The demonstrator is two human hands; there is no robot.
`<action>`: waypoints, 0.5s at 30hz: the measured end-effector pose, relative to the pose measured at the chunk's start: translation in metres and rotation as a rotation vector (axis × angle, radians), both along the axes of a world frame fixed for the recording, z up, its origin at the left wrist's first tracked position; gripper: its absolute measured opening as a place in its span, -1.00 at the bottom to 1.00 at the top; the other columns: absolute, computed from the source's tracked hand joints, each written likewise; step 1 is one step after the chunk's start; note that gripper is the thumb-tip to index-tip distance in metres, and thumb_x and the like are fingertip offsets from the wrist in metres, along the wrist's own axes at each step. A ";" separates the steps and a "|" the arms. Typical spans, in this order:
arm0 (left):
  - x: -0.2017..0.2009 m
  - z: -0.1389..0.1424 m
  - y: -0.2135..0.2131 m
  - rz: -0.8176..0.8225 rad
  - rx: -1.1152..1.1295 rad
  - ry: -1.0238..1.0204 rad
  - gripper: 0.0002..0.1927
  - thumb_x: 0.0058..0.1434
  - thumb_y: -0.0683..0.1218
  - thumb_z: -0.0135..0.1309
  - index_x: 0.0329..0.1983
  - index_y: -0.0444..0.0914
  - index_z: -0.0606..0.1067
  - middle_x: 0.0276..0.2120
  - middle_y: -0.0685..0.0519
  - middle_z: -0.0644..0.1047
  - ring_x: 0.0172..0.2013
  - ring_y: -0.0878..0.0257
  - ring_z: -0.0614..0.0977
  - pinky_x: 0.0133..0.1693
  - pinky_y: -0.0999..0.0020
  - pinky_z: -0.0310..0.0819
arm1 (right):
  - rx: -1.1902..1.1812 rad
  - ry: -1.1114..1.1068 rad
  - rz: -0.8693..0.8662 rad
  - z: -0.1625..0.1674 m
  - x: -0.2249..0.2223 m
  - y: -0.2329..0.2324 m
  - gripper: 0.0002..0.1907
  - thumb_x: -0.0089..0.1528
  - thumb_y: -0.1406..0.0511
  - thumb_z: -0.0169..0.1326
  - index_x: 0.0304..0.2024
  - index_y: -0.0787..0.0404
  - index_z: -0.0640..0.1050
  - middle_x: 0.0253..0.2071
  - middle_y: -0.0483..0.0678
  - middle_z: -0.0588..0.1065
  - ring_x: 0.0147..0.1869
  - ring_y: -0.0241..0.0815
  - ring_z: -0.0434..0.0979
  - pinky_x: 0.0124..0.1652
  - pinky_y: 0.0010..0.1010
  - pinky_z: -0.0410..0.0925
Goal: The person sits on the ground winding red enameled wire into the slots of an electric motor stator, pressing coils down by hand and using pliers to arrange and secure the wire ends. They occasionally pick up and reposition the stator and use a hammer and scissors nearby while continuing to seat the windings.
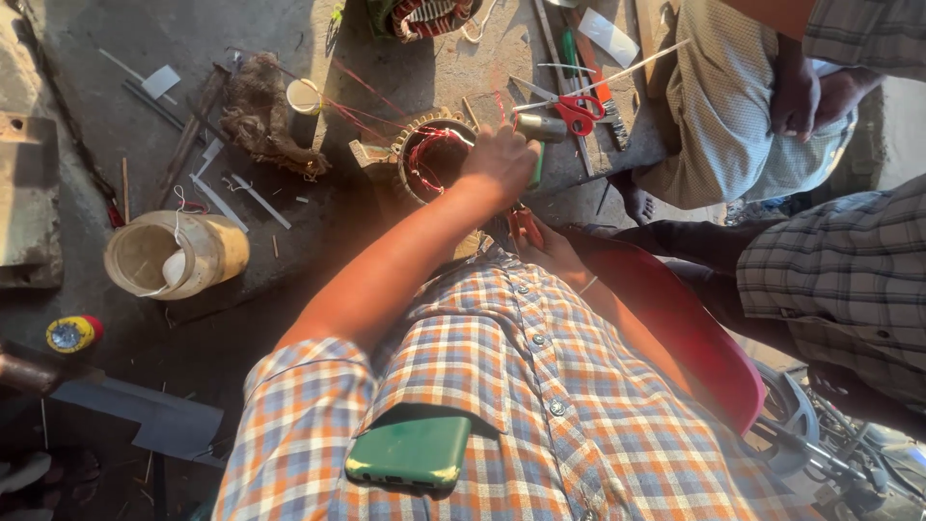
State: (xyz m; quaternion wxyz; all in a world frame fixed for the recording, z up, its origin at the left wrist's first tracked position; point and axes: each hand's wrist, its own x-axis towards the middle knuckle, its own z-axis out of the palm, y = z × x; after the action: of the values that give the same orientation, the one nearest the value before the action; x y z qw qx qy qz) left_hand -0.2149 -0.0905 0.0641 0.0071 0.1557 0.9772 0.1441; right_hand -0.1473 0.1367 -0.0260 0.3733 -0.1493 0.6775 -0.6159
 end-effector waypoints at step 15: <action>0.023 0.001 -0.025 0.282 0.708 -0.074 -0.85 0.17 -0.21 0.06 -0.19 -0.18 0.48 -0.26 -0.06 0.58 -0.15 -0.05 0.63 -0.13 0.07 0.49 | 0.013 -0.359 -0.464 0.025 -0.007 0.012 -0.45 0.39 0.32 0.03 0.35 0.38 0.17 0.24 0.01 0.33 0.22 -0.13 0.50 0.00 -0.29 0.44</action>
State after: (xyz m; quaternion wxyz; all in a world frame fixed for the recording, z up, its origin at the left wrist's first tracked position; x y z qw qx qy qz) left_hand -0.1919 -0.1152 0.0648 -0.0316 0.0072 0.8778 0.4780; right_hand -0.1539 0.1483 -0.0007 0.3374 0.1233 0.6206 -0.6970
